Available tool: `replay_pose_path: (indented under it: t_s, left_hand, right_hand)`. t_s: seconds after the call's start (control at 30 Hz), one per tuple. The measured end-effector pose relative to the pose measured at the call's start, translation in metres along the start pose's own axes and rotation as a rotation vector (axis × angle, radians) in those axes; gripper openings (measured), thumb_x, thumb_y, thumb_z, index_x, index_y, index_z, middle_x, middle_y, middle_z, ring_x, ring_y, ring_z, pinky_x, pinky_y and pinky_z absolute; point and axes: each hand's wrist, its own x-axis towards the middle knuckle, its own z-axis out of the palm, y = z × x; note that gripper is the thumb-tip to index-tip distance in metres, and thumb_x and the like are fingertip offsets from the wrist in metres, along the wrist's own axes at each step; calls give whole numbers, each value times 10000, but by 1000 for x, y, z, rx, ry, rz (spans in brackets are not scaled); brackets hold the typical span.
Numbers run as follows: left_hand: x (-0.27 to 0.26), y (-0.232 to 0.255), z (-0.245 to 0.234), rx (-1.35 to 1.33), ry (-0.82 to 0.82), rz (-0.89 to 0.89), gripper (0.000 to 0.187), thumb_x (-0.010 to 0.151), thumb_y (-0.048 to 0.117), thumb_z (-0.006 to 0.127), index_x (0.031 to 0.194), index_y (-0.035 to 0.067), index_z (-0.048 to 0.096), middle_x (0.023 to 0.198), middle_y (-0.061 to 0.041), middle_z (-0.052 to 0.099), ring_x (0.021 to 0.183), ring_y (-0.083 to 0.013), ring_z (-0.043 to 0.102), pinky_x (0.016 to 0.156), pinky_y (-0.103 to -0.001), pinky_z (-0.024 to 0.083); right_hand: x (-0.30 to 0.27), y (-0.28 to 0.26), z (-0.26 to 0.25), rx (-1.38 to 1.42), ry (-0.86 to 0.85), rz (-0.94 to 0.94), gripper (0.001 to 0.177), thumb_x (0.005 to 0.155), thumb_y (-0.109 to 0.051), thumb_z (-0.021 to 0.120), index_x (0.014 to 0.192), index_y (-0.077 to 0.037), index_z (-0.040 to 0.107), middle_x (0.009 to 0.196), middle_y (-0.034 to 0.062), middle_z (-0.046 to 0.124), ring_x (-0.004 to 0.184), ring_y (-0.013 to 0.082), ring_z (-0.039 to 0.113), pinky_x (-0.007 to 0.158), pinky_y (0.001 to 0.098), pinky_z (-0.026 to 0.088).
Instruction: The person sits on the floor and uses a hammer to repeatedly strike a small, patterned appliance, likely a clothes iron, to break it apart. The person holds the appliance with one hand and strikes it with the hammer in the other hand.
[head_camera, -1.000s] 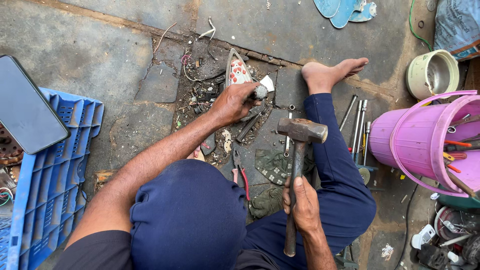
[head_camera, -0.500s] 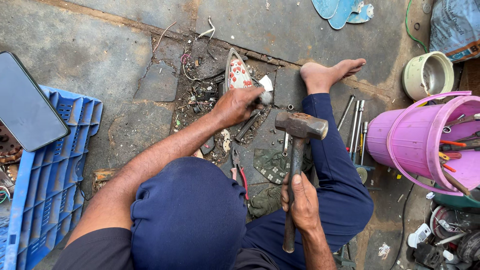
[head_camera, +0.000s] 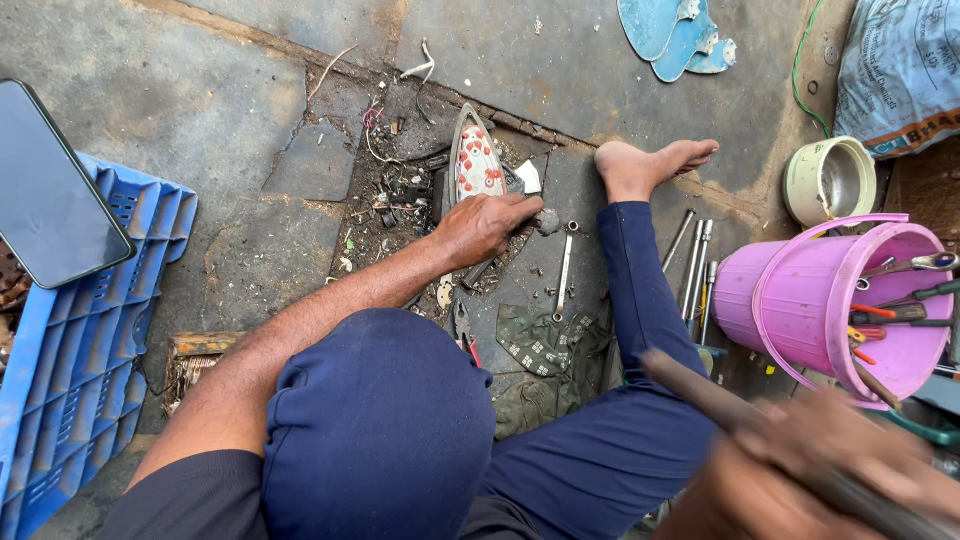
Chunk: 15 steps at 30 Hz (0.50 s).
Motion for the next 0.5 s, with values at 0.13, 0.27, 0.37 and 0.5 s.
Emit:
replay_pose_path:
  t_s: [0.13,0.27,0.37,0.5]
  left_hand:
    - [-3,3,1,3,57,26,506,816,22,656,1309,107,581,1126,-121,698,963,-378,708,774,-496,576]
    - [-2,-3,-4,-132,117,-6,412,886,33,661,1285,123,618,1131,-134,721,1006,-371,722,825,-477,586]
    - [-6,-8,10,-113,108,-1,473,869,-5,624,1328,103,590,1147,-168,726,997,-383,719,857,-463,592]
    - [-1,-22,5,-51,220,140,530,818,-8,655,1336,68,568,1181,-217,714,997,-408,708,850,-460,594]
  right_hand:
    - [-17,75,40,-883,-138,270,361,1048,-386,466,1103,-51,588,574,30,509,442,136,488,421,287,387]
    - [-52,101,42,-457,1,483,401,1051,-431,422,1082,-59,568,571,31,486,436,128,455,406,297,378]
    - [-84,82,33,-275,60,532,440,1071,-453,424,1012,-32,536,637,37,508,484,123,480,433,296,403]
    - [-63,47,33,-184,71,129,461,1060,-466,541,1057,-5,526,732,100,574,562,169,553,493,311,484]
